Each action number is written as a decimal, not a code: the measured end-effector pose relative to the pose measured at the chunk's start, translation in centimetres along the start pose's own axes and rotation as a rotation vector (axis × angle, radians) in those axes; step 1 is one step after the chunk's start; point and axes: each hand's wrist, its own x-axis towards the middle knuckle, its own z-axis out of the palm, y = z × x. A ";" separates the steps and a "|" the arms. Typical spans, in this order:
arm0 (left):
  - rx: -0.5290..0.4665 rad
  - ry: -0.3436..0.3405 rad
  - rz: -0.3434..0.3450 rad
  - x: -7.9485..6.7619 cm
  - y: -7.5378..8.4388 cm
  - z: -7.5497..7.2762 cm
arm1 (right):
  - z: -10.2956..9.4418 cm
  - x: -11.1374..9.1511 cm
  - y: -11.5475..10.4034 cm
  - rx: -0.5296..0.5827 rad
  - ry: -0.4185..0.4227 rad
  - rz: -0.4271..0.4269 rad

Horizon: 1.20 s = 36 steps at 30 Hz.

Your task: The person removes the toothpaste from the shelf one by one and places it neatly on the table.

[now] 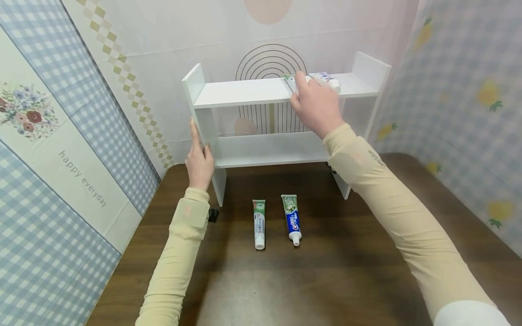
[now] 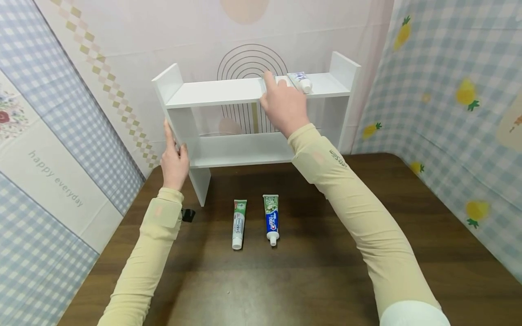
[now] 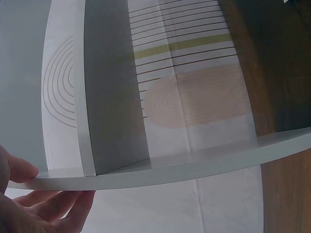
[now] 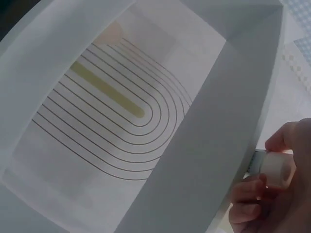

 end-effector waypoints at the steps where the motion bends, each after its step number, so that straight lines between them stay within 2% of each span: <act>1: 0.000 0.001 0.000 0.0 0.0 0.0 | 0.1 0.1 0.0 -0.002 -0.003 0.000; 3: -0.005 0.001 0.001 0.0 0.0 -0.1 | 0.5 0.1 0.0 0.001 0.001 0.005; 9: -0.004 0.000 0.010 0.0 0.0 -0.1 | 1.3 -0.2 0.2 0.015 0.098 0.012; 15: 0.001 0.006 0.007 0.2 0.0 -0.1 | 1.7 -0.3 0.6 0.015 0.158 0.018; 18: -0.003 0.007 0.003 0.2 0.0 -0.1 | 2.0 -0.5 0.8 0.052 0.190 0.011; 24: 0.000 0.007 -0.002 -0.1 -0.2 0.1 | 2.5 -1.5 0.8 0.113 0.247 -0.018; 30: -0.007 0.011 0.000 -0.2 -0.2 0.2 | 2.7 -2.3 0.8 0.132 0.303 -0.044; 36: -0.008 0.007 0.002 -0.1 -0.1 0.1 | 3.4 -3.4 1.1 0.136 0.396 -0.094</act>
